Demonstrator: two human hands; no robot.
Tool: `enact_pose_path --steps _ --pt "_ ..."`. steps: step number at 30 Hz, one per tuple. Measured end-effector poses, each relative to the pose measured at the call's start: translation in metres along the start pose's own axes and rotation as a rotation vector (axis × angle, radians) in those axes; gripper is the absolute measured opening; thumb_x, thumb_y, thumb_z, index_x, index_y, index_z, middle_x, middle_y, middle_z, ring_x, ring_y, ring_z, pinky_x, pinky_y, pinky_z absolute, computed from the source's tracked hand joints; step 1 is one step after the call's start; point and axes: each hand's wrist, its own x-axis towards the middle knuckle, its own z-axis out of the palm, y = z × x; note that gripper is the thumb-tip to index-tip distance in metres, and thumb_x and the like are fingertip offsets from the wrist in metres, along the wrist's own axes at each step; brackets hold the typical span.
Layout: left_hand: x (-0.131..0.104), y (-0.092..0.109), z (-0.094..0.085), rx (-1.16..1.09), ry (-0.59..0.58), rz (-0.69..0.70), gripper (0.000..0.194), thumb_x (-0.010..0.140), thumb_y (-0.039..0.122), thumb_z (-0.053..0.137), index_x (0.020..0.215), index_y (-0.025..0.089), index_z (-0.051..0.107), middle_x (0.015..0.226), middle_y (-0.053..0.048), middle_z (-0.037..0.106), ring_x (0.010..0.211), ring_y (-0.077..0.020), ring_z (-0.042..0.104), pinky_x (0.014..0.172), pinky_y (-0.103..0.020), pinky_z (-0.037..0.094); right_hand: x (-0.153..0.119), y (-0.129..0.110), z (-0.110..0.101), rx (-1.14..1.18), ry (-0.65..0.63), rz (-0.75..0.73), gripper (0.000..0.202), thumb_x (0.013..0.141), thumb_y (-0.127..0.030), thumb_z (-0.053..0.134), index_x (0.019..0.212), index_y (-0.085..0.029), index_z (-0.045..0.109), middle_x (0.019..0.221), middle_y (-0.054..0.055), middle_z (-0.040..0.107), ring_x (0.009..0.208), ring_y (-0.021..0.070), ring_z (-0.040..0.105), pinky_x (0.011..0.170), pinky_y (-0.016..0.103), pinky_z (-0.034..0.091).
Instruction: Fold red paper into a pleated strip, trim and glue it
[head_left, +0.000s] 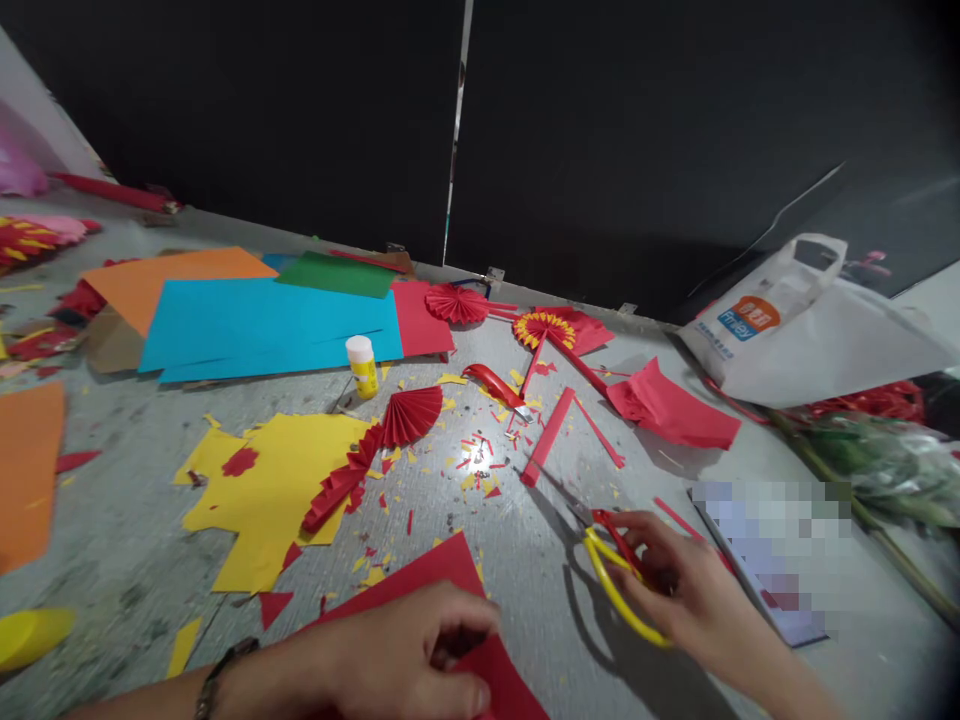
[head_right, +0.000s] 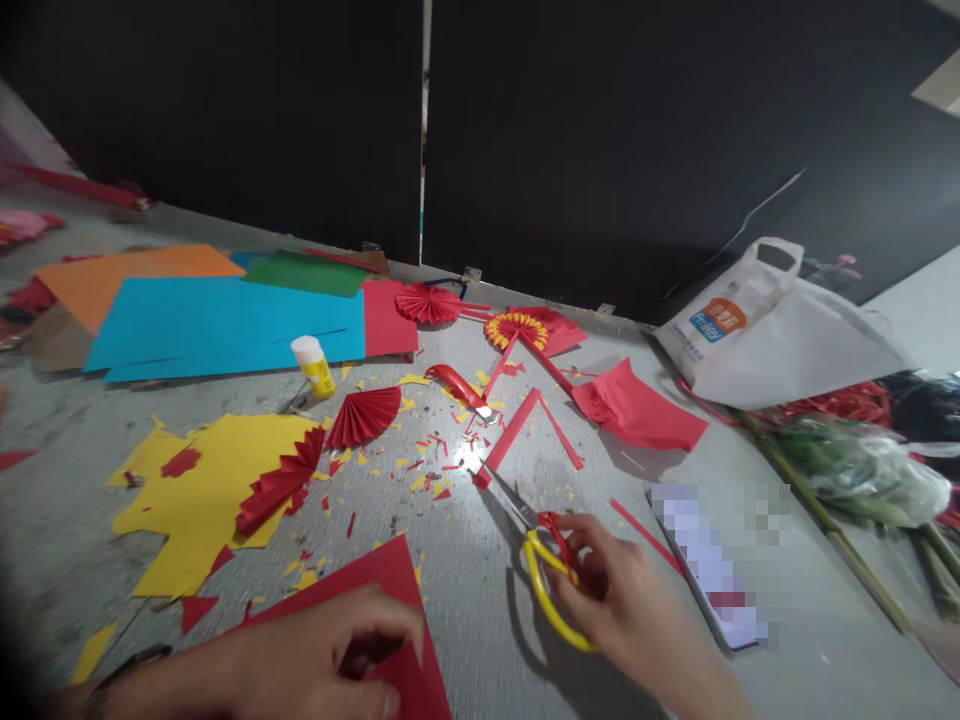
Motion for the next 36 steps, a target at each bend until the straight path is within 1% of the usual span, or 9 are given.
enact_pose_path --steps 2,5,8,10,17,20,27,32,36 --pt "0.0 0.001 0.0 -0.01 -0.007 -0.005 0.015 0.079 0.029 0.065 0.083 0.021 0.053 0.073 0.005 0.048 0.066 -0.011 0.042 0.058 -0.023 0.031 -0.011 -0.005 0.009 -0.021 0.014 -0.013 0.033 0.103 -0.049 0.064 0.126 -0.027 0.072 0.064 -0.004 0.066 0.052 0.0194 0.061 0.051 0.029 0.044" --pt "0.001 0.002 -0.001 -0.036 -0.028 -0.003 0.016 0.079 0.031 0.064 0.085 0.022 0.053 0.072 0.005 0.045 0.064 -0.0109 0.039 0.058 -0.023 0.033 -0.022 0.001 0.014 -0.012 0.194 0.026 0.038 0.104 -0.059 0.063 0.122 -0.028 0.073 0.067 -0.003 0.07 0.048 0.0187 0.059 0.049 0.029 0.046" --pt "0.001 0.003 0.0 -0.051 -0.033 0.005 0.016 0.079 0.029 0.065 0.087 0.022 0.054 0.074 0.005 0.046 0.065 -0.0112 0.039 0.059 -0.022 0.034 -0.025 0.015 0.002 0.005 0.302 0.059 0.048 0.102 -0.065 0.067 0.132 -0.027 0.07 0.091 0.005 0.082 0.052 0.019 0.066 0.05 0.03 0.054" --pt "0.001 0.004 0.0 -0.04 -0.035 0.005 0.015 0.079 0.028 0.065 0.087 0.022 0.054 0.075 0.005 0.046 0.066 -0.0114 0.04 0.059 -0.022 0.033 -0.024 0.022 -0.009 0.002 0.272 0.032 0.045 0.105 -0.064 0.062 0.131 -0.028 0.071 0.1 0.008 0.083 0.059 0.0216 0.074 0.053 0.03 0.06" --pt "0.002 0.002 -0.002 -0.006 -0.021 0.006 0.011 0.081 0.027 0.062 0.087 0.021 0.056 0.078 0.004 0.052 0.07 -0.012 0.045 0.062 -0.023 0.035 -0.018 0.019 -0.007 0.045 0.258 0.089 0.043 0.113 -0.064 0.046 0.098 -0.032 0.069 0.07 0.001 0.073 0.051 0.0233 0.07 0.053 0.033 0.058" --pt "0.002 0.0 -0.001 0.004 -0.019 0.011 0.012 0.08 0.027 0.064 0.087 0.021 0.056 0.08 0.004 0.055 0.073 -0.0129 0.048 0.064 -0.024 0.036 -0.016 0.019 -0.001 0.045 0.2 0.077 0.041 0.112 -0.066 0.051 0.103 -0.031 0.068 0.067 0.0 0.072 0.051 0.0226 0.069 0.051 0.032 0.056" --pt "0.001 0.001 0.001 -0.008 -0.025 0.02 0.014 0.08 0.029 0.063 0.089 0.021 0.058 0.081 0.003 0.057 0.072 -0.0123 0.049 0.064 -0.023 0.037 -0.014 0.008 -0.005 -0.004 0.163 0.018 0.035 0.108 -0.063 0.062 0.114 -0.028 0.06 0.096 0.004 0.081 0.061 0.0183 0.07 0.059 0.03 0.057" --pt "0.001 0.001 0.001 -0.01 -0.026 0.018 0.012 0.08 0.029 0.062 0.087 0.021 0.055 0.079 0.004 0.055 0.07 -0.0116 0.048 0.063 -0.023 0.036 -0.014 -0.002 0.002 -0.2 0.053 -0.088 0.069 0.091 -0.054 0.082 0.149 -0.025 0.058 0.13 0.013 0.082 0.106 0.0299 0.084 0.088 0.038 0.068" --pt "0.0 0.003 0.0 -0.004 -0.017 0.011 0.013 0.08 0.027 0.064 0.084 0.021 0.052 0.074 0.005 0.048 0.067 -0.011 0.042 0.059 -0.023 0.032 -0.01 -0.004 0.016 -0.353 0.074 -0.214 0.066 0.099 -0.045 0.067 0.159 -0.022 0.059 0.151 0.019 0.071 0.123 0.0345 0.08 0.096 0.044 0.068"
